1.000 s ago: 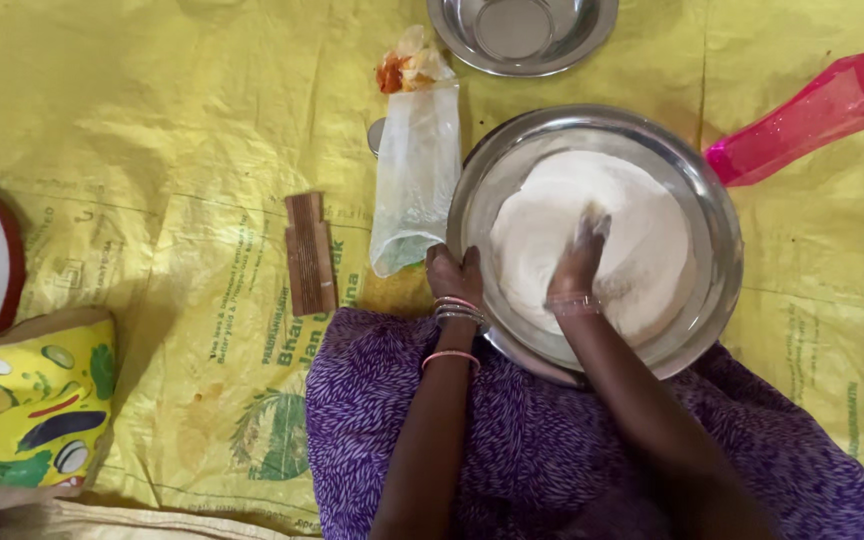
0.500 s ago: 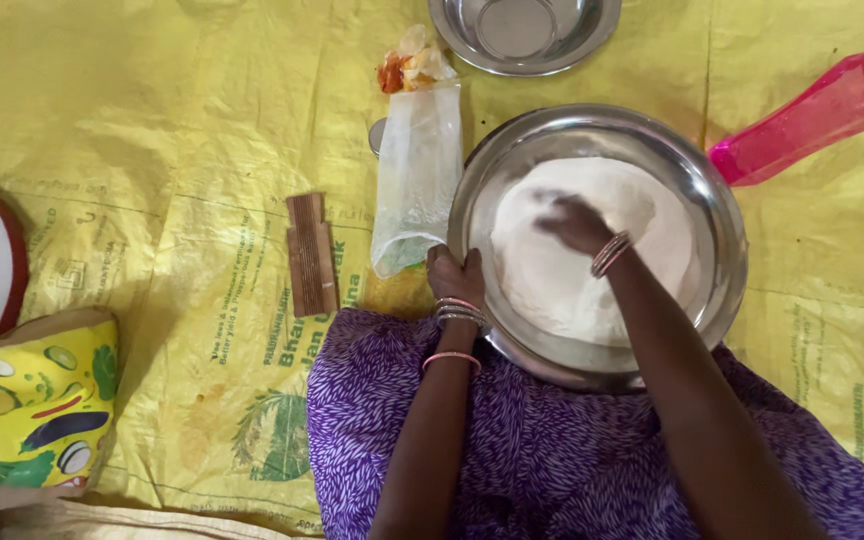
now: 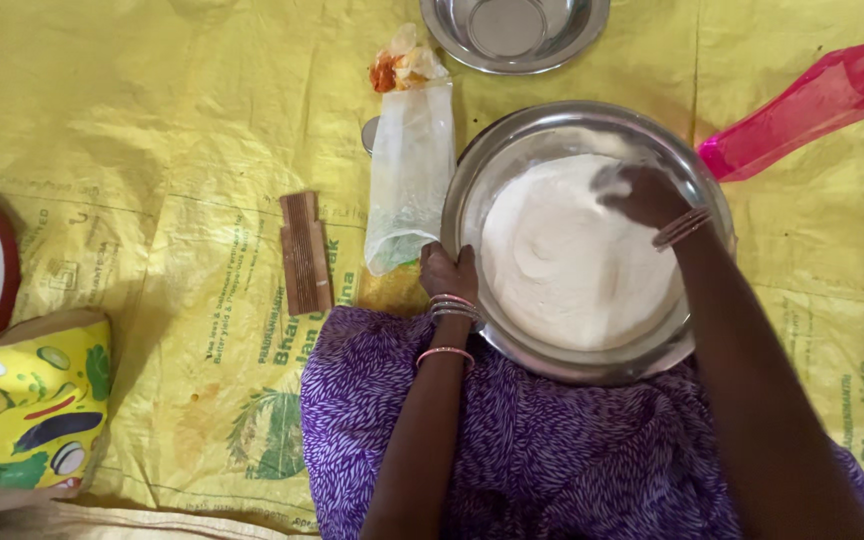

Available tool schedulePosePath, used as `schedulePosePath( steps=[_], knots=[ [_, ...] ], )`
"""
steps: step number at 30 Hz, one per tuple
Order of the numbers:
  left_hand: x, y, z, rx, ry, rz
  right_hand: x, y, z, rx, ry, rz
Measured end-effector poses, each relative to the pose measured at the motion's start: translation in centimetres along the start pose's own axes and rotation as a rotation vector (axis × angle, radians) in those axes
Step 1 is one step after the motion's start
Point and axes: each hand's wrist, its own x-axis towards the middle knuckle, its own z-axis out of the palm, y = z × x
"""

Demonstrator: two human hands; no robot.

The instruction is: The person transfers a white dough-like substance from a plastic bag into a metal bowl and kneads it by hand. The person repeatedly folds and presses the dough within the bowl to mix it.

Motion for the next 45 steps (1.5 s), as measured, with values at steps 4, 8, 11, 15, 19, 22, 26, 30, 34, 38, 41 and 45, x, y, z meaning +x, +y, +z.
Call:
schedulePosePath(
  steps=[4,8,11,15,19,22,26,30,34,38,41,45],
  knots=[
    [0.0,0.2,-0.3,0.043,0.015,0.061,3.5,1.0,4.8,0.42,0.16,0.11],
    [0.2,-0.2,0.1,0.0,0.031,0.05,7.0,-5.7,9.5,0.56,-0.101,0.003],
    [0.3,-0.8,0.6,-0.006,0.043,0.081,5.1,-10.3,9.8,0.345,-0.365,-0.082],
    [0.3,-1.2,0.6,-0.05,0.014,0.081,0.3,-13.2,8.3,-0.037,-0.731,-0.146],
    [0.5,-1.0,0.3,-0.132,-0.049,0.007,-2.9,-7.1,3.0,-0.375,-0.762,-0.071],
    [0.3,-1.1,0.5,-0.127,-0.003,0.082,-4.1,-0.4,-1.0,-0.007,-0.316,0.002],
    [0.6,-1.8,1.1,-0.168,-0.068,-0.003,-4.6,2.6,-1.0,-0.122,0.179,-0.048],
    [0.7,-2.9,1.9,-0.152,-0.003,0.095,-3.6,-3.0,4.6,0.838,0.208,0.676],
    [1.1,-2.9,2.0,-0.226,-0.019,0.047,-2.5,-5.7,3.4,1.155,0.042,0.687],
    [0.6,-3.1,1.9,-0.217,-0.038,-0.05,-3.7,-2.9,-0.5,0.867,0.145,0.604],
    [1.2,-3.3,2.1,-0.186,0.008,0.046,-5.7,0.4,-1.1,0.316,0.17,0.578],
    [1.2,-4.3,2.8,-0.196,0.023,0.065,-8.8,0.1,2.7,0.192,0.12,0.677]
  ],
)
